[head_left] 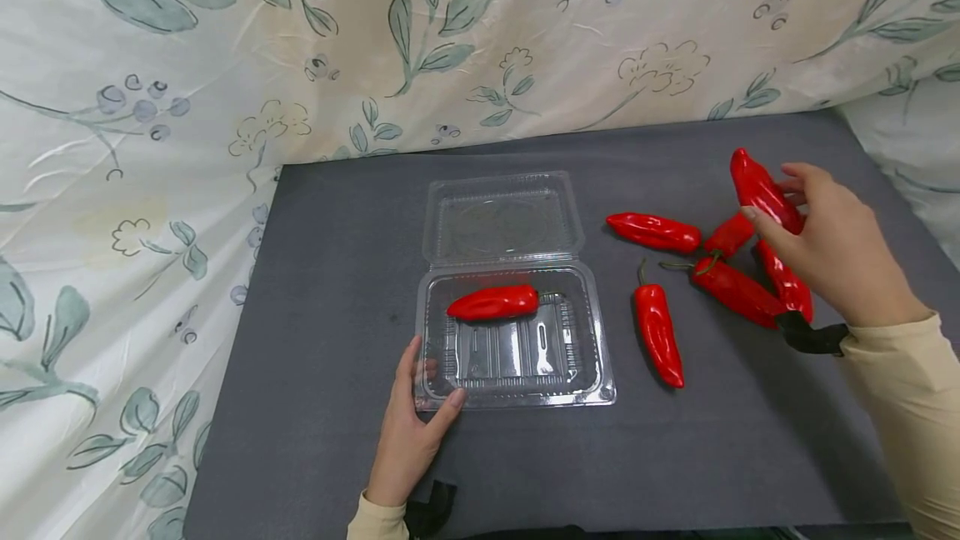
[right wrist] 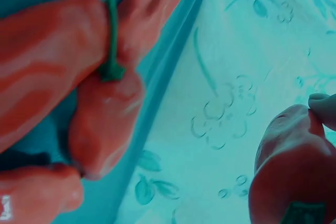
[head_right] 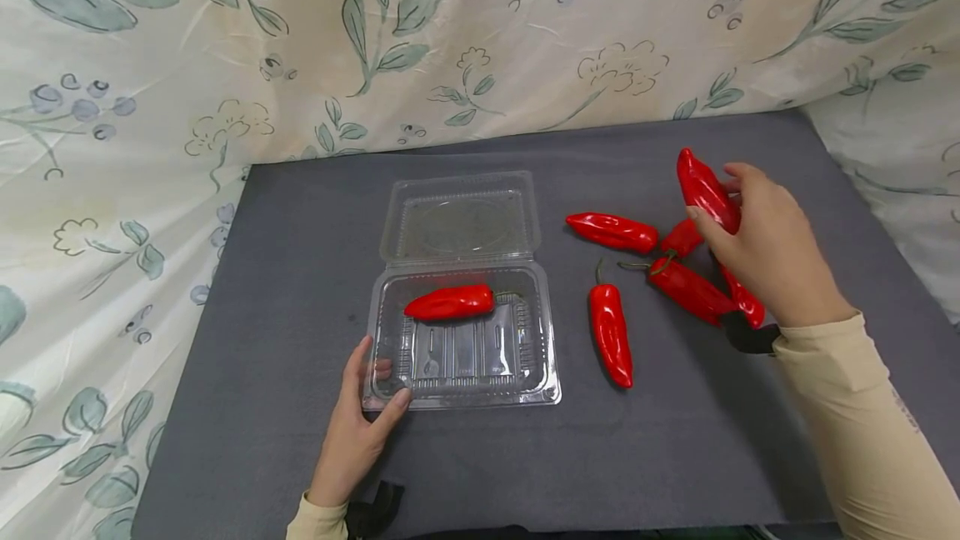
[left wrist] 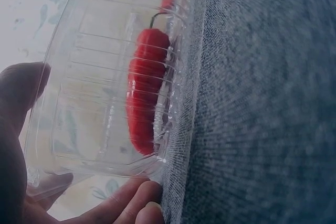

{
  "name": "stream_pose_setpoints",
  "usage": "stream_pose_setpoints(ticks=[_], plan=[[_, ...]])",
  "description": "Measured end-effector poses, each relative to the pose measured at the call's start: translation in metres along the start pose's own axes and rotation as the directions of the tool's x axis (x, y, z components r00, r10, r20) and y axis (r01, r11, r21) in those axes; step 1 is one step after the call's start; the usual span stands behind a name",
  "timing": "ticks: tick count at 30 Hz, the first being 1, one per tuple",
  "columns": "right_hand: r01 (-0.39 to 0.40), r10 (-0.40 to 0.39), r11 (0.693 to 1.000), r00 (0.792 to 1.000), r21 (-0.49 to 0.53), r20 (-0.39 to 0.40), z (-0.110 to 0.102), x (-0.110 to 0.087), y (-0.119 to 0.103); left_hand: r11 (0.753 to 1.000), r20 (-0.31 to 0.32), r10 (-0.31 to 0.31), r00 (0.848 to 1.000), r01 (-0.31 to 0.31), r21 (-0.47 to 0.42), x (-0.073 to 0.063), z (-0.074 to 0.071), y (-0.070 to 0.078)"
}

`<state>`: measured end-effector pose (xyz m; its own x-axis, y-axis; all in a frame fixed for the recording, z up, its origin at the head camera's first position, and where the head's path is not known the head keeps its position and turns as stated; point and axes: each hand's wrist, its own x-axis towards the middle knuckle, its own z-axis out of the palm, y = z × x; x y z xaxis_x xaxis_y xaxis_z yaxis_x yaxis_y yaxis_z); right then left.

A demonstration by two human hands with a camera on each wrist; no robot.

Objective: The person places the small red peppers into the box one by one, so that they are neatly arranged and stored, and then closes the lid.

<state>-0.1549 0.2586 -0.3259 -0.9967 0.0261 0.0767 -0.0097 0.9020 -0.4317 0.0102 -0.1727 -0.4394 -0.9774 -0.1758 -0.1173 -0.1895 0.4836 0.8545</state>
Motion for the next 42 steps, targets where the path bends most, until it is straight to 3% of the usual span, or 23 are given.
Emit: stream_pose_setpoints(ticks=[20,32,42], plan=[[0.219,-0.219,0.974,0.976,0.066,-0.006,0.003,-0.013,-0.055,1.0,0.006,0.014,1.0,-0.014,0.013,-0.001,0.0,-0.002],[0.352,-0.351,0.934,0.936,0.066,-0.024,0.013,-0.018,-0.086,0.999,-0.018,0.02,1.0,-0.02,0.03,0.0,0.001,-0.004],[0.452,-0.452,0.886,0.892,0.104,-0.027,0.029,-0.02,-0.107,1.0,-0.006,0.017,1.0,-0.017,0.023,-0.001,0.0,-0.003]])
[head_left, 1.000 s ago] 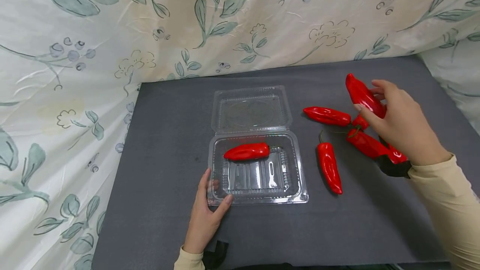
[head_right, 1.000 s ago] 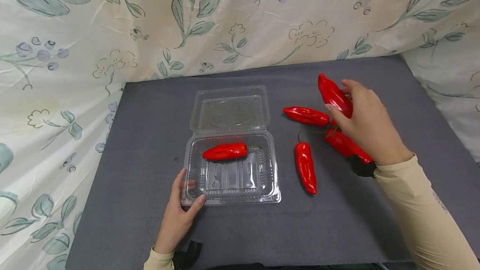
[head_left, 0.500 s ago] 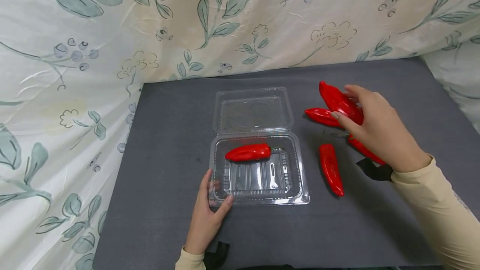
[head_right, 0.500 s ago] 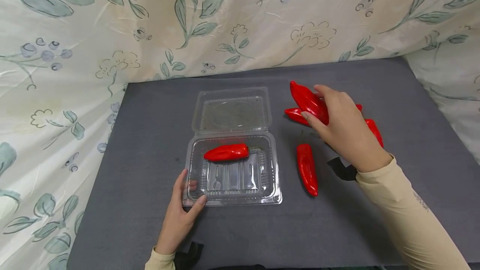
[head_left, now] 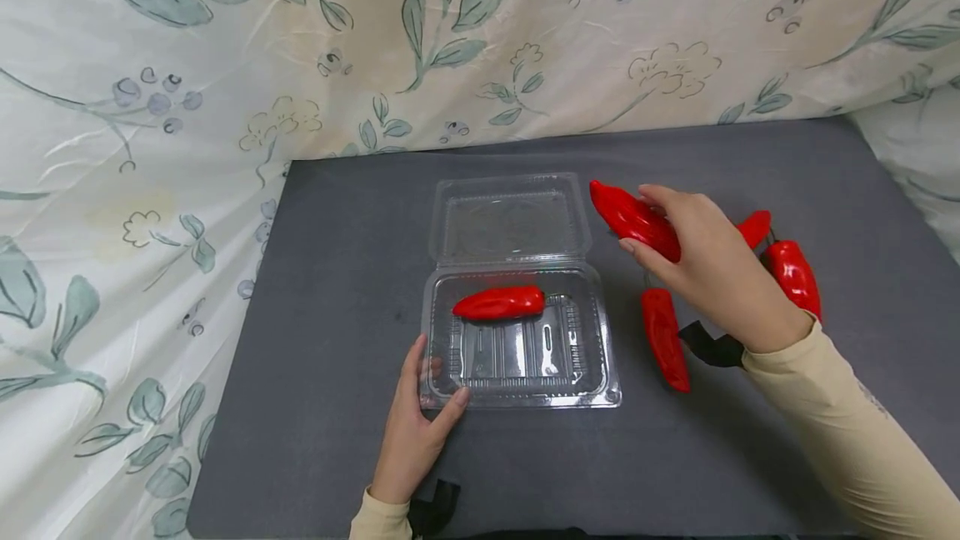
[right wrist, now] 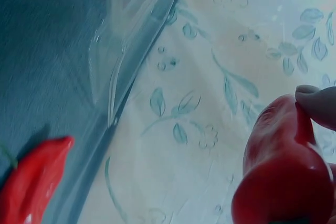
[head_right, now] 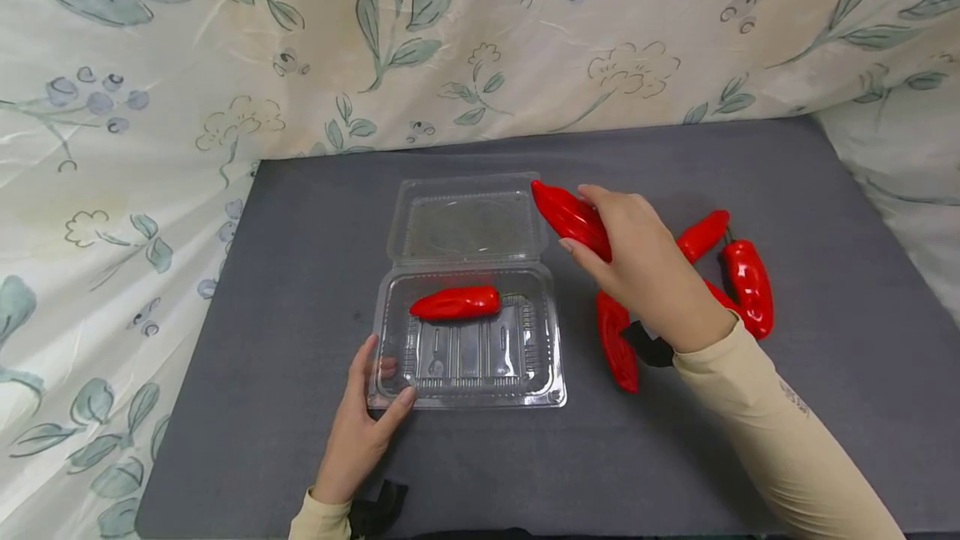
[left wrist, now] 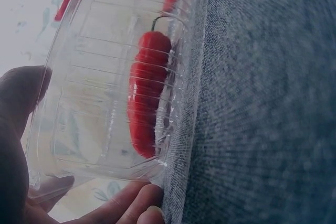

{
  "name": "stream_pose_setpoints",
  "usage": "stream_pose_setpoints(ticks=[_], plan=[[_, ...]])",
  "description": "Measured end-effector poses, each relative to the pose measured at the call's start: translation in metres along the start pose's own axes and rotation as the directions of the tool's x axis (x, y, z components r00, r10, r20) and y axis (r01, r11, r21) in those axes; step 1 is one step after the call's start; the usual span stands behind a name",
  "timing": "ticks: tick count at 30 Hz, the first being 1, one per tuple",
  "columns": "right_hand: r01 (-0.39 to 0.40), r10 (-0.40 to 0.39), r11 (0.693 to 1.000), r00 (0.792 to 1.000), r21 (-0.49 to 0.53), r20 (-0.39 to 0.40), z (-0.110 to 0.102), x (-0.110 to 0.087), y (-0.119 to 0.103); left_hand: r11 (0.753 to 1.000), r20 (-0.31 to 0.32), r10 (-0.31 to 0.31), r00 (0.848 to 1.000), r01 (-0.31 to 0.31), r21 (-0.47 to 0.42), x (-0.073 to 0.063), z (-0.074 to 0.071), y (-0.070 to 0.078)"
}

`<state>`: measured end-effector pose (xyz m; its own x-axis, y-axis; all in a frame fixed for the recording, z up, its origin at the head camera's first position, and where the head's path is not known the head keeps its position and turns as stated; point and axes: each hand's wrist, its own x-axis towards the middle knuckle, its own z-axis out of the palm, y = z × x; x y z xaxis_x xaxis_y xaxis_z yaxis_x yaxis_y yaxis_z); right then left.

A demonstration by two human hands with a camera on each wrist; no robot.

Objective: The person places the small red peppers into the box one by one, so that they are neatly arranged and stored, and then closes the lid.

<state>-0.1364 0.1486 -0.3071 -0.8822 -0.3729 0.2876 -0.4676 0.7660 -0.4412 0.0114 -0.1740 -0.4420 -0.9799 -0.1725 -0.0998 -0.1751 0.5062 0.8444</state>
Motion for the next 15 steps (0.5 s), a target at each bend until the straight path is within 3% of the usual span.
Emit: stream_pose_setpoints(ticks=[15], plan=[[0.116,-0.116,0.993,0.991,0.01,0.064,0.038,0.002,-0.021,1.0,0.003,0.009,1.0,-0.009,-0.006,0.002,-0.001,-0.001]])
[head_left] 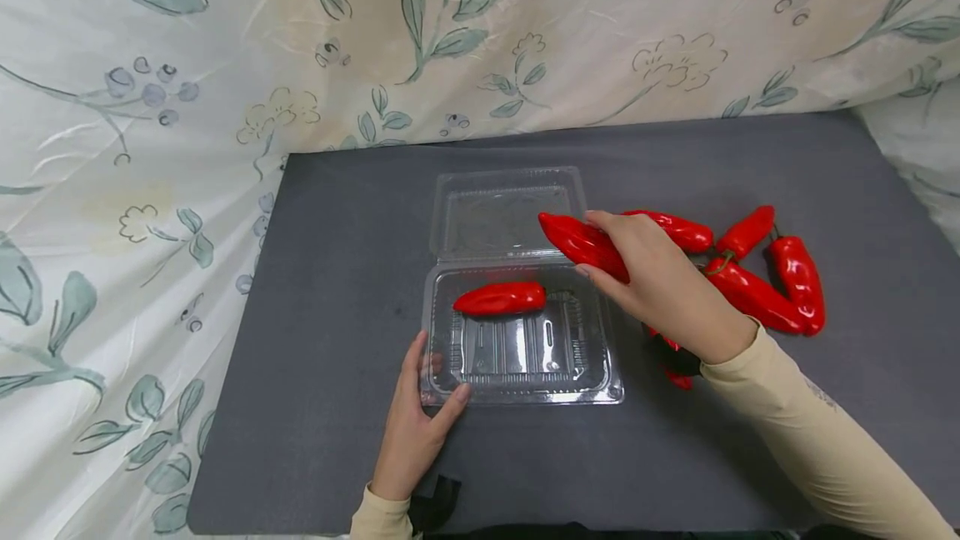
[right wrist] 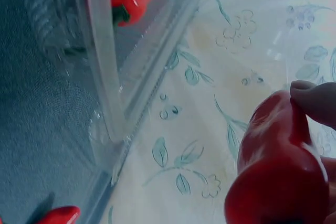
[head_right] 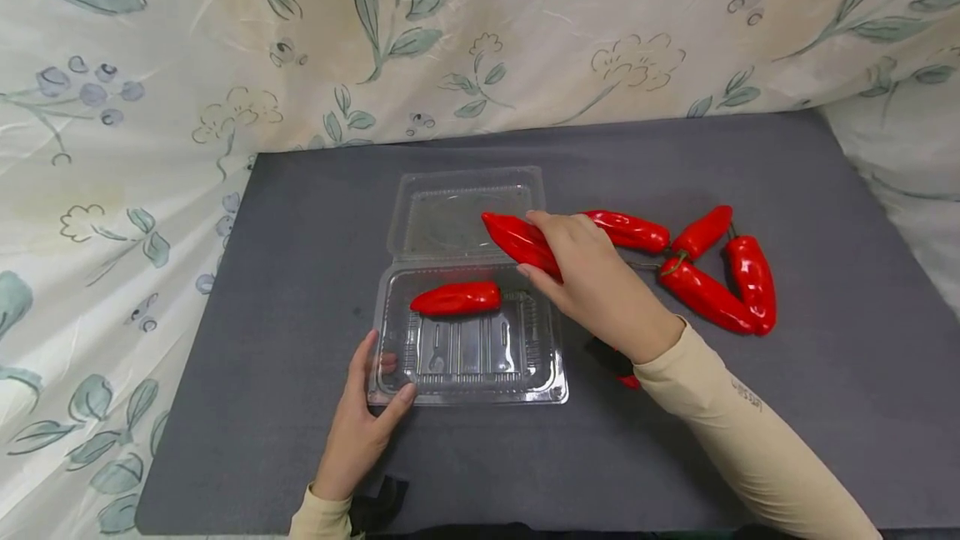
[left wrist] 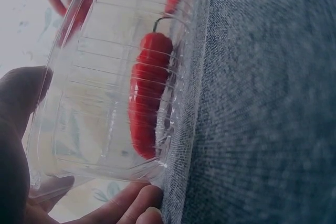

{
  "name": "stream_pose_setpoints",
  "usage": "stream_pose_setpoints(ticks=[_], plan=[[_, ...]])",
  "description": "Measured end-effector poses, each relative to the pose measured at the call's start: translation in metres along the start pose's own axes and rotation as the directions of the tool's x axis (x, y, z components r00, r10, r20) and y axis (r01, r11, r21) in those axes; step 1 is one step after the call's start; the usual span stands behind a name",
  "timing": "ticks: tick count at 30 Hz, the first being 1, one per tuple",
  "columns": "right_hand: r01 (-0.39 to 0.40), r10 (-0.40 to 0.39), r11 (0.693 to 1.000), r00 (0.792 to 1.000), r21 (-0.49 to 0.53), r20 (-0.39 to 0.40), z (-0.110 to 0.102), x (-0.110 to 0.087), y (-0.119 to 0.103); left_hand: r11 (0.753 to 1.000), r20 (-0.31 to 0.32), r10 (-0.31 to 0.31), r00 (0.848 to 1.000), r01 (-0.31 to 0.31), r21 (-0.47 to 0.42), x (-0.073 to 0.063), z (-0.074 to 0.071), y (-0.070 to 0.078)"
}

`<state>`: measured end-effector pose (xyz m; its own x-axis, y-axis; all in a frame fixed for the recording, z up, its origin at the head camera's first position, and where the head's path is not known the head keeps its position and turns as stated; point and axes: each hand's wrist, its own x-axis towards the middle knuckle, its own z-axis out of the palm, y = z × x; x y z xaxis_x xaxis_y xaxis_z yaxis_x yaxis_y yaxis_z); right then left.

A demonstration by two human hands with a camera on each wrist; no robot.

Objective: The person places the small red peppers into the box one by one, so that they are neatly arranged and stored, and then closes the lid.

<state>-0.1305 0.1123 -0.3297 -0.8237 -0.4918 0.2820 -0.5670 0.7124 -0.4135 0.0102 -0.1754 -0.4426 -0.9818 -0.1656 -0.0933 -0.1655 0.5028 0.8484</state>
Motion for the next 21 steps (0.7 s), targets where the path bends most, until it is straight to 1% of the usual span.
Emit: stream_pose_setpoints(ticks=[5,8,16,21], plan=[[0.015,-0.015,1.0,0.999,0.008,0.045,0.009,-0.001,-0.005,1.0,-0.001,0.001,1.0,-0.001,-0.003,0.0,0.0,0.002],[0.04,-0.041,0.999,0.997,0.018,0.062,0.014,-0.001,-0.009,1.0,-0.002,0.002,1.0,-0.002,-0.004,0.0,0.0,0.002],[0.162,-0.164,0.986,0.986,0.036,0.045,0.026,0.002,-0.021,1.0,-0.01,0.011,1.0,-0.011,0.001,-0.001,0.001,0.002],[0.193,-0.193,0.981,0.979,0.011,0.063,0.031,0.003,-0.025,1.0,-0.011,0.011,1.0,-0.011,0.008,-0.001,0.002,0.002]])
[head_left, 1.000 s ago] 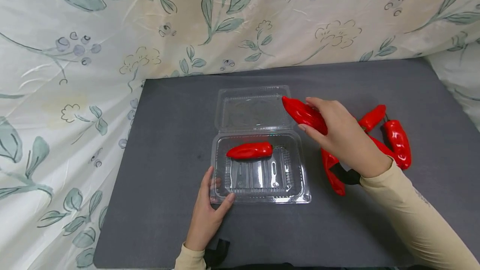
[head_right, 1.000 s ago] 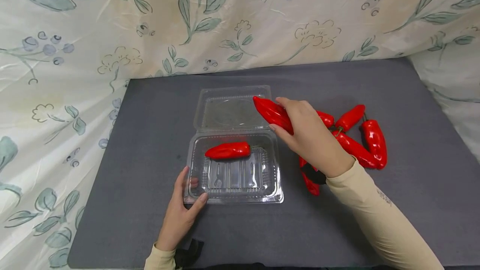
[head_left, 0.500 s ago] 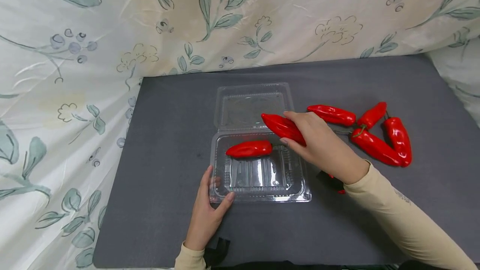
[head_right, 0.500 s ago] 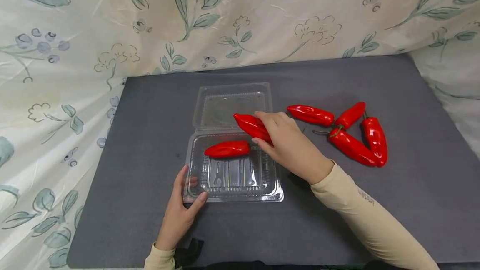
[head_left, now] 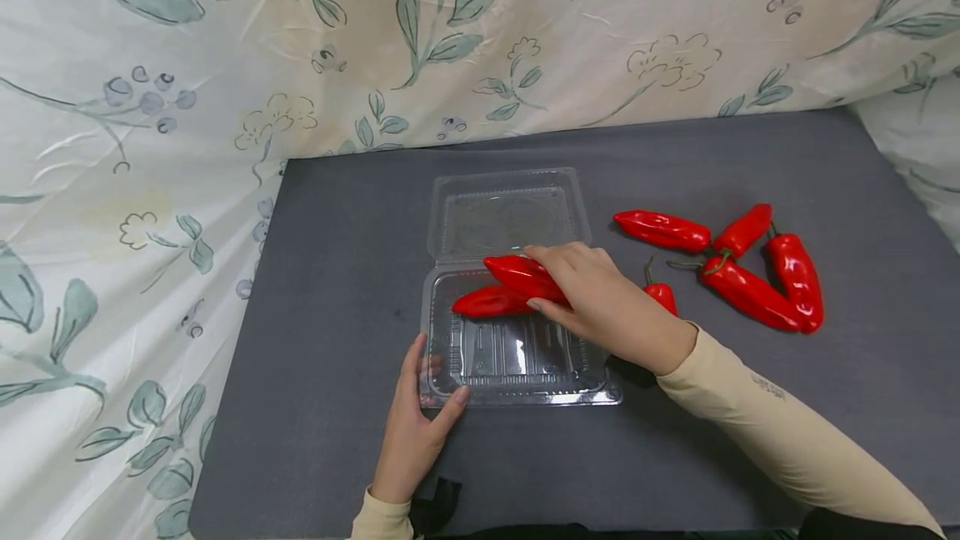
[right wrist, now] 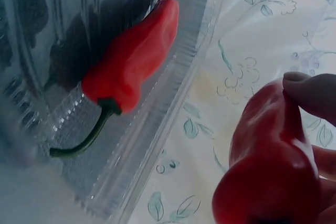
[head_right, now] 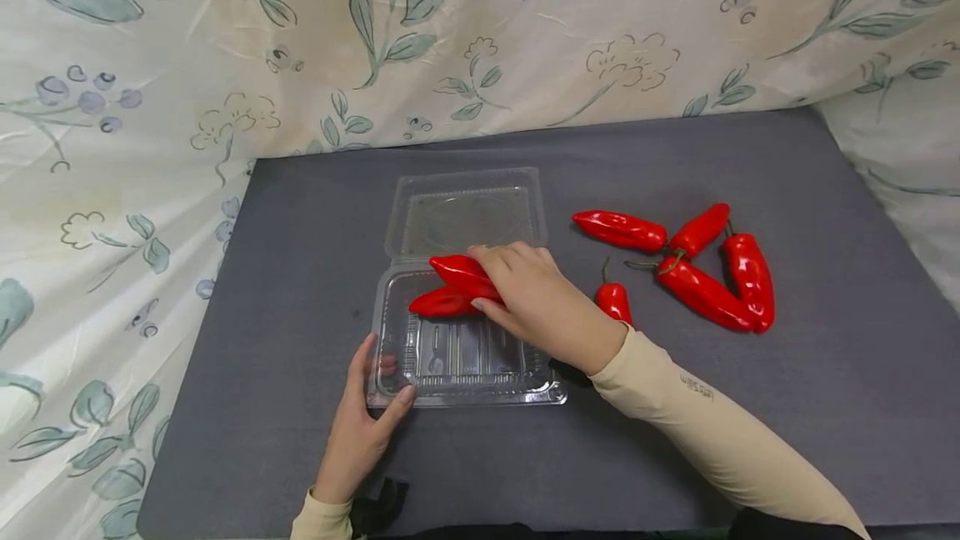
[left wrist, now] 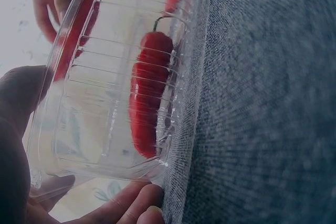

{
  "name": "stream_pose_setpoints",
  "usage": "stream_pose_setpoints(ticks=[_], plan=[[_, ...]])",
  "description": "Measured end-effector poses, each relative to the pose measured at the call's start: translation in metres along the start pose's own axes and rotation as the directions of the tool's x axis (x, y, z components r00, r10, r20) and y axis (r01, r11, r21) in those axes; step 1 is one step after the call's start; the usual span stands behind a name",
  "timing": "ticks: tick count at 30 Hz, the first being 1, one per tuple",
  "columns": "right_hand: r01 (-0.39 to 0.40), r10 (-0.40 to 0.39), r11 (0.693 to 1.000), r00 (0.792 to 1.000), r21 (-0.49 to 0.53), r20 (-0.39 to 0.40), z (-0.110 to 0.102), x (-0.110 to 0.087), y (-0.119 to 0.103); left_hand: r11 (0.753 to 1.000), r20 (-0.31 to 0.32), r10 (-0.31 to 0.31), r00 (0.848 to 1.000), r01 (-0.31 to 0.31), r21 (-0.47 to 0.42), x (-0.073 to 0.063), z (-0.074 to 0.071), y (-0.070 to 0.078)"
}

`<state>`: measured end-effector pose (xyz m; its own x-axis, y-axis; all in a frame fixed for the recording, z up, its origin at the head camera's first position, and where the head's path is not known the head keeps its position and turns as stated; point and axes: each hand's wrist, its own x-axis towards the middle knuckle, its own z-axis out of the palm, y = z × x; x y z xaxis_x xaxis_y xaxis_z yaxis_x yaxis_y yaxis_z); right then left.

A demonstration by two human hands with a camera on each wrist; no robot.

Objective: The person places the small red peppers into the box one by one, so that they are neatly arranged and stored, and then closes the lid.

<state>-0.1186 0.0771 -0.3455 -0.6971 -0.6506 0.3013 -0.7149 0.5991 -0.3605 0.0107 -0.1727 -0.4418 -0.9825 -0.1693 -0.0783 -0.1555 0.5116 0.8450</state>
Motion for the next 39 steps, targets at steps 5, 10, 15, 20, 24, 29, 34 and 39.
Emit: stream_pose_setpoints(ticks=[5,10,15,20,24,29,34,39], plan=[[0.023,-0.023,1.0,0.999,-0.007,0.041,0.005,0.004,-0.003,1.0,0.003,0.001,1.0,-0.001,-0.002,0.0,0.0,-0.001],[0.065,-0.061,0.997,0.994,-0.034,0.089,0.009,0.008,-0.004,1.0,0.004,-0.003,1.0,0.003,-0.017,0.001,0.0,0.0],[0.116,-0.106,0.992,0.982,-0.054,0.153,0.014,0.011,-0.004,1.0,0.004,-0.011,1.0,0.011,-0.002,0.001,0.001,0.001],[0.149,-0.136,0.987,0.971,-0.053,0.199,0.02,0.015,-0.007,1.0,-0.001,0.0,1.0,0.0,0.0,0.0,0.0,0.0],[0.179,-0.165,0.983,0.957,-0.036,0.239,0.026,0.019,-0.009,1.0,-0.005,0.007,1.0,-0.007,-0.011,0.0,0.0,0.0],[0.215,-0.193,0.976,0.932,-0.041,0.307,0.034,0.022,-0.013,1.0,0.007,-0.014,1.0,0.014,-0.021,0.001,0.0,-0.001],[0.25,-0.207,0.965,0.911,-0.078,0.356,0.041,0.025,-0.018,0.999,0.014,-0.023,1.0,0.023,-0.026,0.001,-0.001,-0.003],[0.281,-0.22,0.951,0.908,-0.129,0.356,0.047,0.024,-0.019,1.0,0.021,-0.017,1.0,0.018,-0.026,0.001,-0.003,-0.003]])
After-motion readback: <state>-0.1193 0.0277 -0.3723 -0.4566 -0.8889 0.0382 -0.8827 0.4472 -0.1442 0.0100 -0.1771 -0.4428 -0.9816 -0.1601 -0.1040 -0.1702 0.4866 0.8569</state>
